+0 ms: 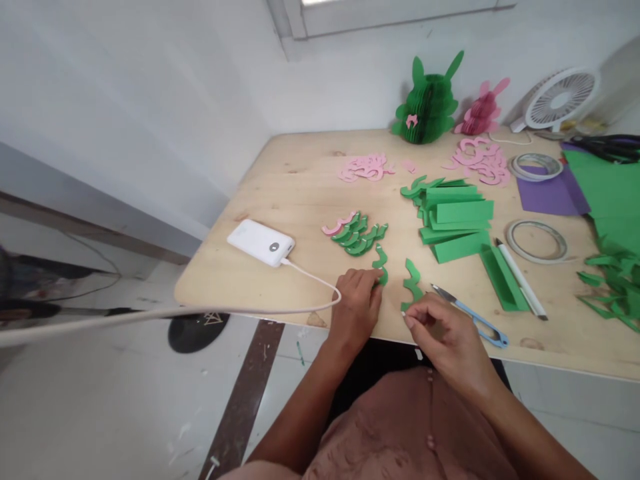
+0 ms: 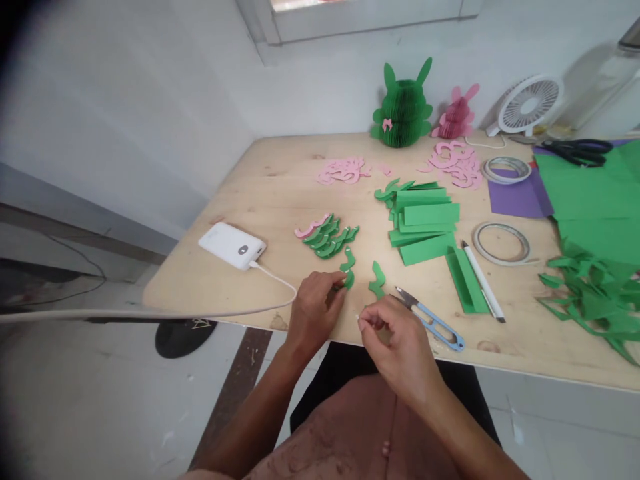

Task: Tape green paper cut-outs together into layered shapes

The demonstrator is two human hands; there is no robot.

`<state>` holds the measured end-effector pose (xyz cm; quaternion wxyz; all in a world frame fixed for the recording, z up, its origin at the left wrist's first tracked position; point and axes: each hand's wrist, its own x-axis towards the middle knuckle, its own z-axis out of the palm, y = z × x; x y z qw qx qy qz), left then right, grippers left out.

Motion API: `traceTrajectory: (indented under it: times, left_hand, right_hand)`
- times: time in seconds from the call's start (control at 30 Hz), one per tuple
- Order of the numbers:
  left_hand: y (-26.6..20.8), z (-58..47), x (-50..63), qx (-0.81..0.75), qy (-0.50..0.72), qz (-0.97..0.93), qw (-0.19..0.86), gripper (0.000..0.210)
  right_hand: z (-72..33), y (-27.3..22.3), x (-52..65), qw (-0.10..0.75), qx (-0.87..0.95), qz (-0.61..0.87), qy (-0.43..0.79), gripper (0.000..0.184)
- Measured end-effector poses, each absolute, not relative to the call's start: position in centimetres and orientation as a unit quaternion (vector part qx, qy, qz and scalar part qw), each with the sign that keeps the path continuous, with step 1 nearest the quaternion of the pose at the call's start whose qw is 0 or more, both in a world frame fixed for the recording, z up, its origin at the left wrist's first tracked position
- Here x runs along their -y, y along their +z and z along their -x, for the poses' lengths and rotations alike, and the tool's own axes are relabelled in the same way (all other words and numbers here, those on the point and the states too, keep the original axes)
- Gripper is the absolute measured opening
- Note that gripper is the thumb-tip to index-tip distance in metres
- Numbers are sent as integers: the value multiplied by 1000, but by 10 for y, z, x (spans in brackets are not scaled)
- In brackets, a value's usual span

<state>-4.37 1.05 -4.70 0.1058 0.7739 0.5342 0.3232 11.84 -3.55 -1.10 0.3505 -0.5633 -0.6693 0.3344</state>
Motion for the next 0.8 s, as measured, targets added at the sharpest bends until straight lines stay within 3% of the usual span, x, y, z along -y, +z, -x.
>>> traceTrajectory:
  times: [0.43, 0.8]
  left_hand:
    - [-47, 43, -4, -560, 430, -691, 153, 21]
    - [-46, 37, 9, -479, 484, -731, 39, 21]
  right_hand:
    - [-117, -12, 32, 367, 618, 581, 381, 11]
    - [-102, -10, 26, 450, 463, 565, 513, 11]
